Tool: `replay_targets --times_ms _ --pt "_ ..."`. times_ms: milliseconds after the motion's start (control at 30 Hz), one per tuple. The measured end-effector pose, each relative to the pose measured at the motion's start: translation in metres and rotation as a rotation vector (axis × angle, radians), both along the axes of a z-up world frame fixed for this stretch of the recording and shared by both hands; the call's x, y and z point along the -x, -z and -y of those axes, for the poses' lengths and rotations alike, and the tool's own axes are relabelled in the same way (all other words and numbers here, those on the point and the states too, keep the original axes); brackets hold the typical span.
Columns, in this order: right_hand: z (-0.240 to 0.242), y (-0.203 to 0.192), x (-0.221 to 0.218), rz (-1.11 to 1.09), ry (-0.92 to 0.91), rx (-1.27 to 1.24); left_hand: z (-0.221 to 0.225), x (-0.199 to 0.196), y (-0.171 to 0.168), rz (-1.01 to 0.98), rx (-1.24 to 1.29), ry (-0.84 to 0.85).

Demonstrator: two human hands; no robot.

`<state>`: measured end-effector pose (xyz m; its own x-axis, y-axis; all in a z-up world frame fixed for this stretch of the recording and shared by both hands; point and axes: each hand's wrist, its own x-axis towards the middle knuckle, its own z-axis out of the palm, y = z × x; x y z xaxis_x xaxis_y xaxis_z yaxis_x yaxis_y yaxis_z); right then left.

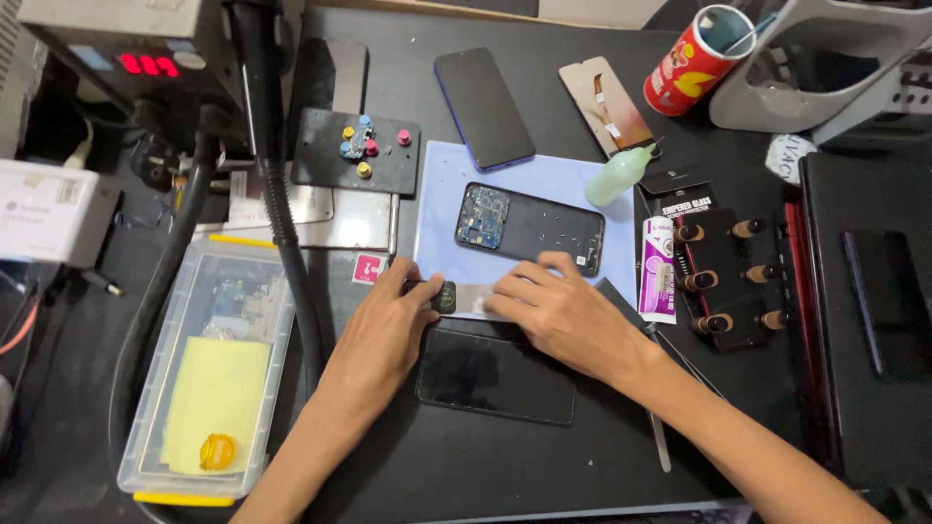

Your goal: The person cleans a smartphone component with a cloth, applies liquid from a bottle to the device, and uses a heat gun to warm the internal components at a repair station.

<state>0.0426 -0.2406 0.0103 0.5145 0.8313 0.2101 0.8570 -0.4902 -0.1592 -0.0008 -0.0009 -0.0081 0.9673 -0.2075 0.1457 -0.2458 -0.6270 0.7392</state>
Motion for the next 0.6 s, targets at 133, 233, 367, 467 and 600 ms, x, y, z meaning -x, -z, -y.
replay_targets --times_ms 133,233,367,467,600 --pt "0.009 -0.006 0.008 0.020 0.024 -0.003 0.001 -0.003 -0.001 0.016 0.010 0.005" --pt "0.004 -0.005 0.006 0.048 0.008 -0.009 0.001 0.000 -0.002 0.076 -0.019 0.023" --pt "0.006 -0.001 0.007 0.015 -0.012 -0.023 0.001 -0.001 0.000 0.017 -0.010 -0.005" --pt "0.010 -0.002 0.008 0.037 0.008 0.001 0.001 0.000 -0.003 0.025 0.004 0.004" --pt "0.022 -0.003 0.009 0.035 0.035 0.005 0.000 0.001 -0.004 0.043 -0.002 0.001"
